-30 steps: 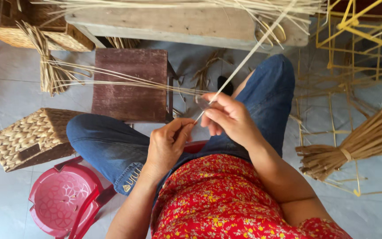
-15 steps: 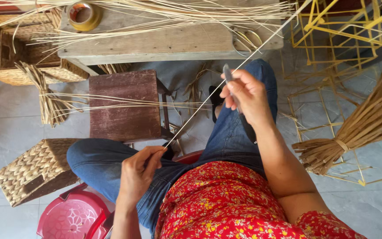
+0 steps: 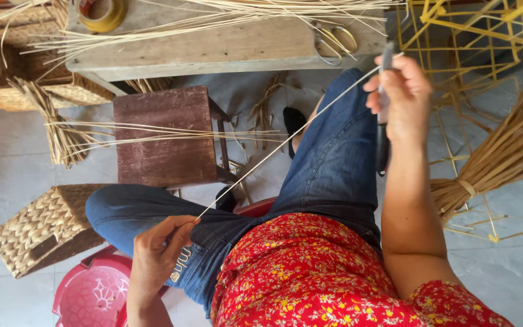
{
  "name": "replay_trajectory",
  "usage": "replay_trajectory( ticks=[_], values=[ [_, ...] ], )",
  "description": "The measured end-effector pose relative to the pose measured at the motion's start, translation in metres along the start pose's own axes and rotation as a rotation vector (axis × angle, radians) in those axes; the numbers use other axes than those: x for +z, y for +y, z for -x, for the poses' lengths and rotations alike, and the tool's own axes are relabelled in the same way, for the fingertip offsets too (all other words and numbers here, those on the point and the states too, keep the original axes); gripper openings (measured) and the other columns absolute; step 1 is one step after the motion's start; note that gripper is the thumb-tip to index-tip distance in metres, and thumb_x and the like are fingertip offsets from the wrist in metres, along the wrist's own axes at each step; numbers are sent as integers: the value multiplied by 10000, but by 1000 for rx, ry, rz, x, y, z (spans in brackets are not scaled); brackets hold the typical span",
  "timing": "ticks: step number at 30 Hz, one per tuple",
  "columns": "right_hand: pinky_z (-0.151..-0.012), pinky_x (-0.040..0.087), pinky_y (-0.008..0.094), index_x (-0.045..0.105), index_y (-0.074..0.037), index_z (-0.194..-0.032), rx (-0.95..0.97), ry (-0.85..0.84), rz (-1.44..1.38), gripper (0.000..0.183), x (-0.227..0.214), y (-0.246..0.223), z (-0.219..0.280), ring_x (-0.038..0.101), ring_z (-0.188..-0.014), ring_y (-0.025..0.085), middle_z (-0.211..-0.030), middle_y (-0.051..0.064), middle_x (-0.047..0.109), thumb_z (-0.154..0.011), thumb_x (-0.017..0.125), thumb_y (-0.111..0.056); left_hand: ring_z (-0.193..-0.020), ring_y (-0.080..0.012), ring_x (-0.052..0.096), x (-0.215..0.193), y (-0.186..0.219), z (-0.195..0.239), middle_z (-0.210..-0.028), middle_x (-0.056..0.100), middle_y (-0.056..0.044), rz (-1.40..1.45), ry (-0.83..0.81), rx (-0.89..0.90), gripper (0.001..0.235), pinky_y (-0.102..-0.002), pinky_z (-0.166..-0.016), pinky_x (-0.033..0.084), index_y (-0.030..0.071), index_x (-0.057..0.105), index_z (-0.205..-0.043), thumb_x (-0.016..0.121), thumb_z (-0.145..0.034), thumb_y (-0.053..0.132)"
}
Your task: The person sits on a red stool and uses a knife to scrape and smooth thin bamboo strips. They repeatedly pick up a strip, scrape it lengthwise, and place it on a wooden board or table. The process is repeated for multiple strips.
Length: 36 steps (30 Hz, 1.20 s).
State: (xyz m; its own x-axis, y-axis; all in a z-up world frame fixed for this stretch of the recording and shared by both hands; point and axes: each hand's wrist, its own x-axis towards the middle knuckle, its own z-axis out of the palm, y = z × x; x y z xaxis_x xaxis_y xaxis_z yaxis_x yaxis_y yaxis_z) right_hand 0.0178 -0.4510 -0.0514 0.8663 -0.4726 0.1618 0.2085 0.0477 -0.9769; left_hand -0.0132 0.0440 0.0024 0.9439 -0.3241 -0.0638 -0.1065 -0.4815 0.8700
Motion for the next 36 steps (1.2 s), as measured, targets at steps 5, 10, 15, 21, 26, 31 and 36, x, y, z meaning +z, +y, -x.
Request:
replay_trajectory(
  ticks=[5,10,15,21,26,31,36],
  values=[
    [-530,491,264,618,-46,-1355,-27,135,-100,270,-2,-8,-3,598,-586,142,-883,106,695,-1087,588,-55,-595,-31,609,5,-2,-10,-640,661,3,-10,81,-42,137,-210,-510,467,40,776,-1027,683,-931,74],
    [-511,483,243,608,-23,-1415,210,-111,-62,364,43,-13,38,576,-567,108,-854,97,695,-1055,588,-72,-527,-23,497,33,1,-29,-645,646,-8,98,110,-97,163,-211,-455,391,56,782,-1077,662,-968,78],
    [-500,507,207,515,-64,-1467,370,-644,8,455,114,-10,79,641,-588,79,-823,83,729,-1014,550,-93,-545,-14,538,58,12,-47,-654,680,-8,131,57,23,145,-207,-467,409,50,776,-1069,682,-963,81],
    [-500,478,212,571,-21,-1370,367,-553,-36,335,142,9,83,624,-593,81,-850,86,722,-1043,566,-95,-606,-48,637,62,15,-41,-678,689,-27,77,32,56,140,-215,-542,494,28,758,-1062,688,-947,67],
    [-493,472,213,584,-36,-1339,302,-365,-39,314,115,20,60,626,-593,89,-852,91,717,-1031,572,-98,-590,-56,628,52,7,-30,-651,681,-30,43,14,27,150,-226,-527,488,34,767,-1057,694,-929,65],
    [-503,475,222,625,-33,-1303,215,-221,-51,268,81,19,33,618,-601,102,-855,91,700,-1047,591,-104,-595,-50,647,39,1,-19,-660,687,-20,13,1,22,157,-221,-525,498,40,771,-1049,698,-913,66],
    [-501,468,235,640,-34,-1292,187,-81,-55,252,43,15,15,613,-603,104,-849,84,689,-1047,616,-92,-599,-49,643,27,-3,-8,-689,698,-11,18,22,9,165,-220,-527,496,37,769,-1049,706,-899,61]
  ],
)
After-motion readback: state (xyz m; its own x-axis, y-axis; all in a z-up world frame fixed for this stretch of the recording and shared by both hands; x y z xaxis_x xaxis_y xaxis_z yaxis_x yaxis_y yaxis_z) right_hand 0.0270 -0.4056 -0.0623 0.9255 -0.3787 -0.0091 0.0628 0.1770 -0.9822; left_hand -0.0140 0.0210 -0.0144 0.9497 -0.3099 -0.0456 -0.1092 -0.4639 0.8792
